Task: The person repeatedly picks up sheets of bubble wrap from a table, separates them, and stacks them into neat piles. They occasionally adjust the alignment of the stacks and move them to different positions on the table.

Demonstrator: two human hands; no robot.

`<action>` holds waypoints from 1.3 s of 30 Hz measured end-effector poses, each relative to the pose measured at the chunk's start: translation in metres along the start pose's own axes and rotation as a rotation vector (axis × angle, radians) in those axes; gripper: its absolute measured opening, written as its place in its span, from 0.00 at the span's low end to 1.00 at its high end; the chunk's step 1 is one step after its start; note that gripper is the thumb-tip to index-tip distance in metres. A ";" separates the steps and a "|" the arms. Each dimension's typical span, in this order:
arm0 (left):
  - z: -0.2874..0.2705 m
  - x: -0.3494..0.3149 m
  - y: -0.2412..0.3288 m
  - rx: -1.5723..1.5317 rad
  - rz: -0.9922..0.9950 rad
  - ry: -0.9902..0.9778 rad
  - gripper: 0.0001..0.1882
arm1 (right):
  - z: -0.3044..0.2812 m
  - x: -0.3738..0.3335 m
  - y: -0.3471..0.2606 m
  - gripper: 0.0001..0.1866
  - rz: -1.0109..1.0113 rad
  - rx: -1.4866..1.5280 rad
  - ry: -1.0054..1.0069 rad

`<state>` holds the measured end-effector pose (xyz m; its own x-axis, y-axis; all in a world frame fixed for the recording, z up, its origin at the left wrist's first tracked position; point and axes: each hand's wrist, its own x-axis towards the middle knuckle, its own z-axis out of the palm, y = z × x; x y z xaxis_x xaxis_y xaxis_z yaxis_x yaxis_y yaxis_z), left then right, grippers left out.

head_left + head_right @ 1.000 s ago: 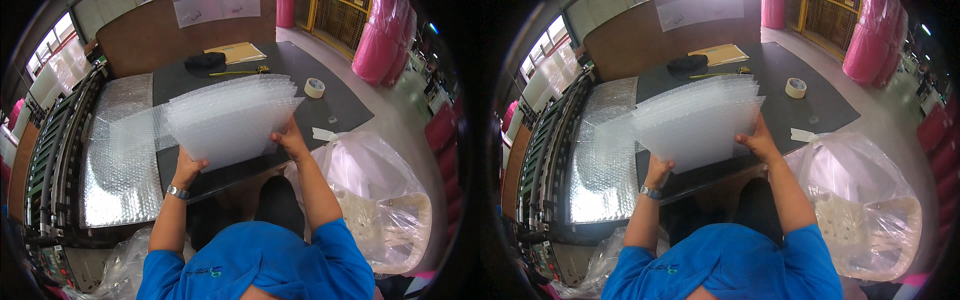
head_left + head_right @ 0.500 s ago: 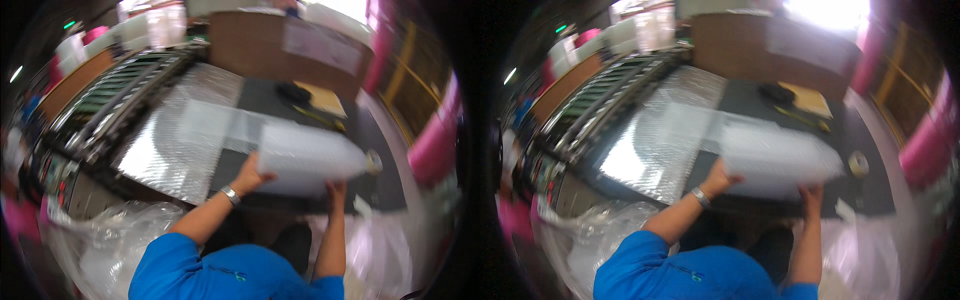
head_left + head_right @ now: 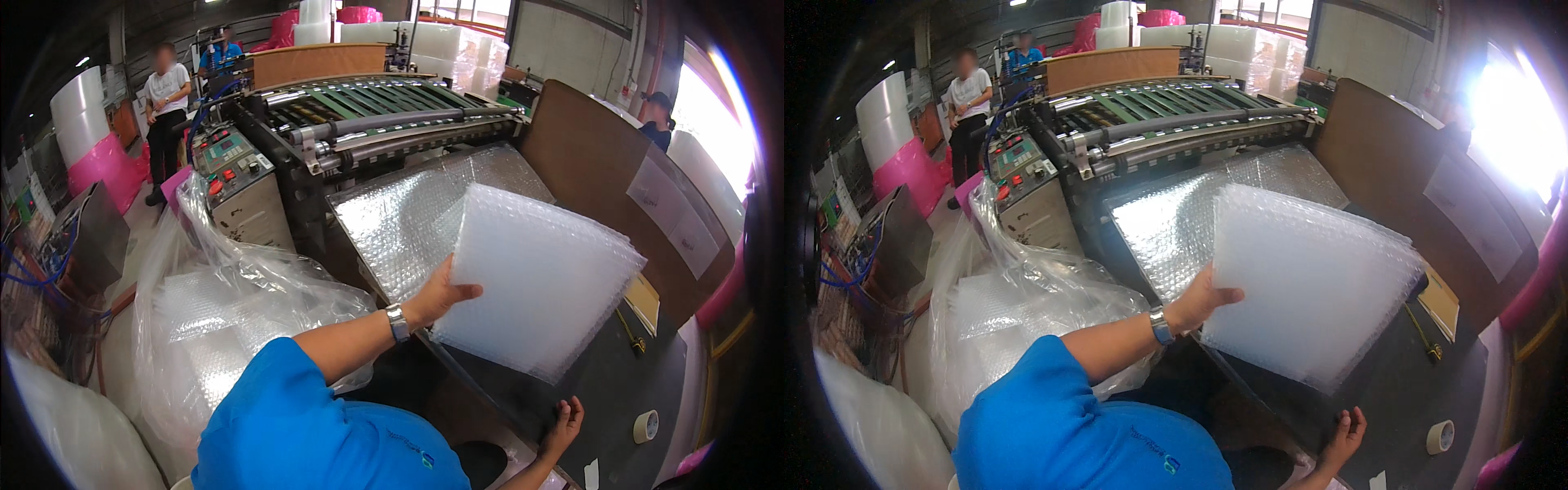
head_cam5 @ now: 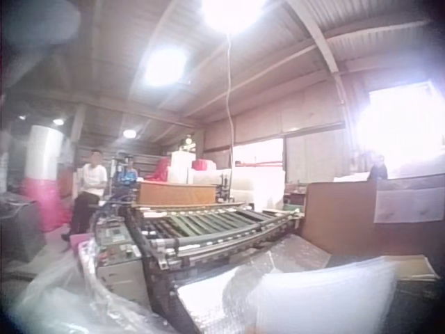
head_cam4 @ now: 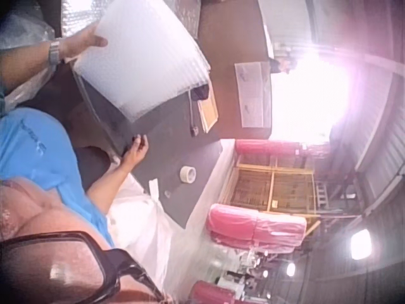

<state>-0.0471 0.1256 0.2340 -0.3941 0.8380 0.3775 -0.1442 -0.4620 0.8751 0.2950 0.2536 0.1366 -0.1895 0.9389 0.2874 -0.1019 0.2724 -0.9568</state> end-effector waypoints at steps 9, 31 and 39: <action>-0.022 -0.015 0.011 0.003 0.040 0.124 0.32 | -0.010 0.001 0.010 0.10 0.016 0.027 0.022; -0.063 -0.006 0.025 0.913 0.617 0.639 0.29 | 0.000 -0.005 -0.003 0.06 0.029 0.026 0.099; -0.051 0.000 0.026 0.793 0.572 0.619 0.30 | -0.001 -0.004 -0.007 0.05 0.049 0.013 0.109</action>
<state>-0.0973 0.0987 0.2412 -0.6268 0.1781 0.7586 0.7225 -0.2318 0.6514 0.2978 0.2480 0.1415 -0.0878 0.9684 0.2335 -0.1081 0.2238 -0.9686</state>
